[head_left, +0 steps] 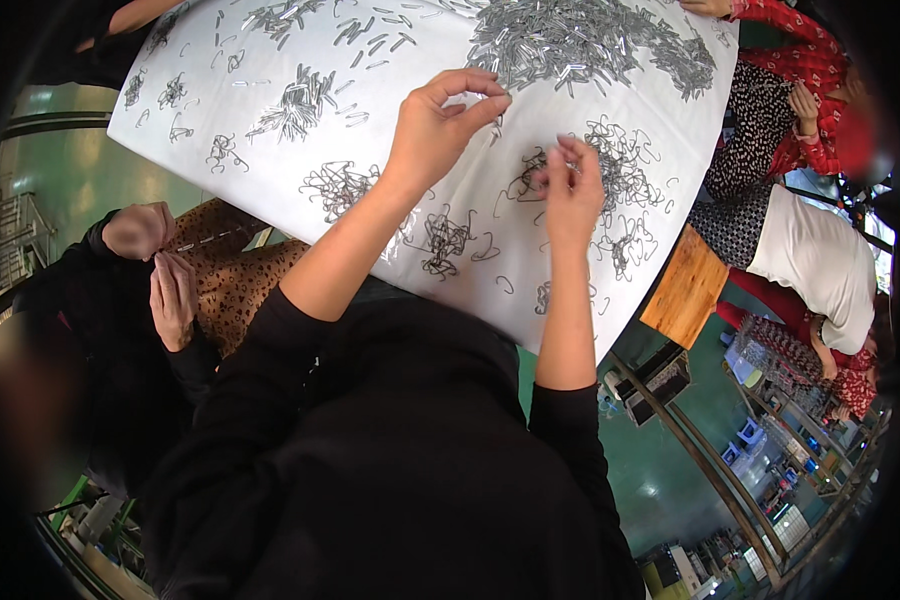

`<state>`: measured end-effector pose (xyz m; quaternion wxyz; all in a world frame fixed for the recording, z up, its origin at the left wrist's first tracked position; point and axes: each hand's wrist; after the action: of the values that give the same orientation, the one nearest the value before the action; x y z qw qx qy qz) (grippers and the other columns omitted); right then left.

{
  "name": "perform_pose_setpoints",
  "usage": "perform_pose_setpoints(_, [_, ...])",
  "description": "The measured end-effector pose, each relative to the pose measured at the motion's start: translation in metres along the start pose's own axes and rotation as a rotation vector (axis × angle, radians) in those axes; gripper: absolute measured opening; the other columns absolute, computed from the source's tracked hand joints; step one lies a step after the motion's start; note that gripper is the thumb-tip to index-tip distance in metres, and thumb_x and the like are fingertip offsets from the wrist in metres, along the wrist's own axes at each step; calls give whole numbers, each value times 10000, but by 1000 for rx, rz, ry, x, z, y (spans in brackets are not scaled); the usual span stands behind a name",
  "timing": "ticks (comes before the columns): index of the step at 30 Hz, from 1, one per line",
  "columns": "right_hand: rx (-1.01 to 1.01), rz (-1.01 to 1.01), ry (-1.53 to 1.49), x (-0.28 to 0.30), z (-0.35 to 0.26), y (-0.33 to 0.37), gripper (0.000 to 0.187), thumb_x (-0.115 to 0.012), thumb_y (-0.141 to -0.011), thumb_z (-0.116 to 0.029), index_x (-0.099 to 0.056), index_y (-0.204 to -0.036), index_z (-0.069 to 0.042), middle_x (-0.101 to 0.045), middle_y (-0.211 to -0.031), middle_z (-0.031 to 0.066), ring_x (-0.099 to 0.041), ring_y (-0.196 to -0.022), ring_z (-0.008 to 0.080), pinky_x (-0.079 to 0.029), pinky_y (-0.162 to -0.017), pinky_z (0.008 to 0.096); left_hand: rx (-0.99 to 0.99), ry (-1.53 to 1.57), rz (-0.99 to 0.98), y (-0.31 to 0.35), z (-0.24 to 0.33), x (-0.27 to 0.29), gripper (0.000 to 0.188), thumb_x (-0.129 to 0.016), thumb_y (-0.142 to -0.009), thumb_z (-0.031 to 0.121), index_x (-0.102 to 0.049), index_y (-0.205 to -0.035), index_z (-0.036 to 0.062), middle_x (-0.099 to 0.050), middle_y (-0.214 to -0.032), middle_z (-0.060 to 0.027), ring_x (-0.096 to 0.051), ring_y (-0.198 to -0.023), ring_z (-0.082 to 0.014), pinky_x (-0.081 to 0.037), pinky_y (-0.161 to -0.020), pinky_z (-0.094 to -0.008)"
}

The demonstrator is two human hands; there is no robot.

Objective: The person walks to a table and begins arranging silver paperclips on a large white sheet with printed patterns. They pick up clusters of paperclips and place them into designated areas on the sheet, working alongside others.

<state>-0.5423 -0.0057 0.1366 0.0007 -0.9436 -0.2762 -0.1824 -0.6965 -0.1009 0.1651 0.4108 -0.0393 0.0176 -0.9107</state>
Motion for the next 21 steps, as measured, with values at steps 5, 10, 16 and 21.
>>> perform_pose_setpoints(5, [-65, -127, 667, 11, 54, 8, 150, -604, -865, -128, -656, -994, -70, -666, -955, 103, -663, -787, 260, -513, -677, 368, 37, 74, 71, -1, -1, 14, 153, -720, -831, 150, -704, -920, 27, -669, -988, -45, -618, -807, -93, -479, -688, -218])
perform_pose_setpoints(10, [131, -53, 500, -13, 62, -1, 132, -642, -837, -172, -687, -928, -88, -668, -967, 87, -648, -794, 264, -502, -713, 362, 96, 48, 118, 1, 6, 25, 132, -717, -835, 143, -709, -920, 43, -671, -843, -6, -566, -675, -44, -438, -592, -177])
perform_pose_setpoints(16, [117, -162, 777, -35, 47, -14, 122, -630, -852, -184, -674, -942, -115, -648, -915, 74, -633, -815, 287, -498, -707, 395, 102, 29, 141, 4, 9, 34, 126, -717, -830, 134, -709, -918, 45, -678, -827, 4, -547, -660, -38, -438, -589, -187])
perform_pose_setpoints(21, [234, -190, 839, -75, 47, -26, 144, -625, -866, -200, -625, -910, -63, -628, -950, 100, -627, -799, 291, -493, -699, 389, 75, 45, 98, 6, 2, 33, 118, -712, -837, 136, -707, -912, 45, -687, -835, 8, -554, -661, -39, -450, -599, -192])
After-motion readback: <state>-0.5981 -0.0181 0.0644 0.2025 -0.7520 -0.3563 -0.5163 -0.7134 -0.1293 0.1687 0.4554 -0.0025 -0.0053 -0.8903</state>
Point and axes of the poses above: each hand's wrist, its own y-axis away from the middle knuckle, its own x-axis out of the back of the hand, z = x × y
